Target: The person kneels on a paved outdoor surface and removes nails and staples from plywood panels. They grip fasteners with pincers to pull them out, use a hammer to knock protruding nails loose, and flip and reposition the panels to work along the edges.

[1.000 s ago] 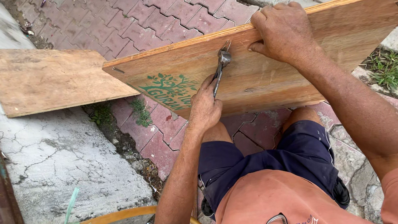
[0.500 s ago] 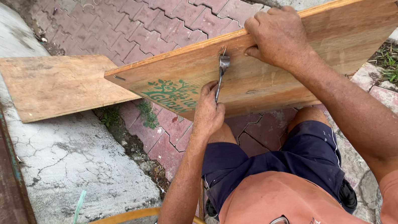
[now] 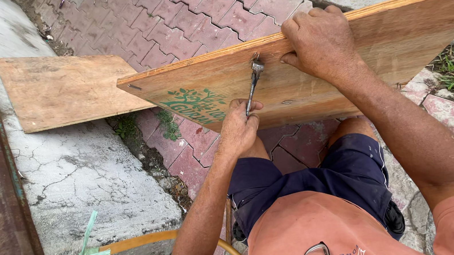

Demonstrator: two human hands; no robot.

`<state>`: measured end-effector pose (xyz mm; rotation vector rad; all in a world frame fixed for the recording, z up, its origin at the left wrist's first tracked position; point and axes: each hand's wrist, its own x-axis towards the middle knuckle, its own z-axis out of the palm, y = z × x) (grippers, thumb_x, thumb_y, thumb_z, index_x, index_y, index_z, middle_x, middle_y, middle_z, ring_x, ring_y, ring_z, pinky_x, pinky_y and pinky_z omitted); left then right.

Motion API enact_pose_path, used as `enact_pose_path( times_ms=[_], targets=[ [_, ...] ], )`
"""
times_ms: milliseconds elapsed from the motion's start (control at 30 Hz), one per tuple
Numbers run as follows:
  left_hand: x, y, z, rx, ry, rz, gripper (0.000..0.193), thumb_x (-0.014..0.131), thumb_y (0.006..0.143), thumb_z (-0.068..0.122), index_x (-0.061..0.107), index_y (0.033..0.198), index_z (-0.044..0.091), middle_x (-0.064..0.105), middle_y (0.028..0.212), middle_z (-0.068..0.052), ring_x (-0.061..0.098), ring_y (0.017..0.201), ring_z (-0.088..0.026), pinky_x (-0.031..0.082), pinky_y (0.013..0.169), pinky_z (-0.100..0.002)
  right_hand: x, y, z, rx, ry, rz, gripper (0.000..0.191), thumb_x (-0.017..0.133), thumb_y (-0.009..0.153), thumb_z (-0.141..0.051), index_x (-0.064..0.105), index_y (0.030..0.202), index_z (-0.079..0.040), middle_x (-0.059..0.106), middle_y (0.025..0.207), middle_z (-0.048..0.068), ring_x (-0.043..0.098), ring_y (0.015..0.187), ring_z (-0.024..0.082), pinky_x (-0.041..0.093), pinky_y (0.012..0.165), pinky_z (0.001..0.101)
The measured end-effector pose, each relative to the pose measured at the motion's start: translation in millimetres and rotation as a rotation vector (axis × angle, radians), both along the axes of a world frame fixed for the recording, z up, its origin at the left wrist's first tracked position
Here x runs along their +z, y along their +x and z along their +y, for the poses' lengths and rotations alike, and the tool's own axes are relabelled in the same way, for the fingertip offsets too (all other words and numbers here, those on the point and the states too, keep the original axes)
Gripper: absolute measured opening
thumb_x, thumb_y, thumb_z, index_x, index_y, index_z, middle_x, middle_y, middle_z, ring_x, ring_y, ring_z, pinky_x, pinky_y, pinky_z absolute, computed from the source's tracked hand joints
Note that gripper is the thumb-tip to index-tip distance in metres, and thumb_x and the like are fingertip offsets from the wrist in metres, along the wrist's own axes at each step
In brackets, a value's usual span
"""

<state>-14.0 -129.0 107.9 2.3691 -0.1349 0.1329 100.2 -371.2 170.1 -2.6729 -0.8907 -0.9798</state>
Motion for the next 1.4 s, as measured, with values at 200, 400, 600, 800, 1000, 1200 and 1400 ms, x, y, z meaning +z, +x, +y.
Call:
enact_pose_path(
  times_ms=[200,400,600,800,1000,1200,1400],
  targets=[
    [16,-5,-1,0.000,0.007,0.040,0.021,0.062,0.090,0.016,0.072,0.106,0.008,0.057,0.106,-0.018,0.066,0.098,-0.032,0.053,0.086,-0.042,0,-1,2,0.015,0.018,-0.023,0.056,0.091,0.068,-0.053,0.068,0.102,-0.015,0.067,0.093,0.002,0.067,0.092,0.023,0.047,0.083,0.0411],
    [28,-8,-11,0.031,0.145,0.031,0.021,0.062,0.092,0.020,0.073,0.106,0.010,0.058,0.102,-0.020,0.065,0.098,-0.039,0.052,0.088,-0.047,-3,4,4,0.021,0.042,0.012,0.057,0.091,0.068,-0.053,0.069,0.103,-0.014,0.066,0.089,0.003,0.067,0.087,0.024,0.046,0.077,0.0425],
    [44,-6,-18,0.124,0.271,0.153,0.020,0.063,0.089,0.023,0.073,0.100,0.010,0.063,0.104,-0.023,0.066,0.100,-0.042,0.052,0.087,-0.051,-5,13,8,0.043,0.054,-0.001,0.056,0.093,0.067,-0.052,0.067,0.096,-0.011,0.065,0.085,0.006,0.066,0.080,0.026,0.045,0.073,0.0452],
    [65,25,-24,-0.129,0.670,0.186,0.026,0.056,0.096,0.025,0.072,0.092,0.004,0.070,0.087,-0.022,0.070,0.089,-0.042,0.056,0.080,-0.052,-7,18,9,0.064,0.111,-0.034,0.054,0.094,0.064,-0.047,0.066,0.095,-0.012,0.065,0.086,0.007,0.065,0.082,0.027,0.044,0.073,0.0456],
    [79,30,-52,0.160,0.377,0.581,0.036,0.051,0.097,0.026,0.068,0.087,-0.004,0.067,0.071,-0.022,0.076,0.070,-0.037,0.060,0.061,-0.048,-8,19,8,0.096,0.147,-0.098,0.053,0.094,0.066,-0.046,0.064,0.094,-0.013,0.064,0.088,0.005,0.065,0.084,0.027,0.044,0.075,0.0457],
    [80,-12,-22,0.167,-0.180,0.545,0.024,0.061,0.091,0.023,0.073,0.101,0.004,0.070,0.086,-0.012,0.058,0.064,-0.022,0.044,0.056,-0.040,-6,20,6,0.120,0.144,-0.033,0.055,0.094,0.067,-0.047,0.064,0.098,-0.012,0.064,0.088,0.004,0.065,0.084,0.026,0.044,0.076,0.0456],
    [23,-33,9,0.016,-0.765,0.642,0.020,0.059,0.097,0.019,0.072,0.106,0.006,0.068,0.127,-0.004,0.065,0.105,-0.016,0.055,0.085,-0.034,-11,18,3,0.072,0.061,-0.079,0.060,0.091,0.068,-0.056,0.067,0.104,-0.014,0.063,0.091,0.003,0.063,0.087,0.024,0.044,0.080,0.0438]
  ],
)
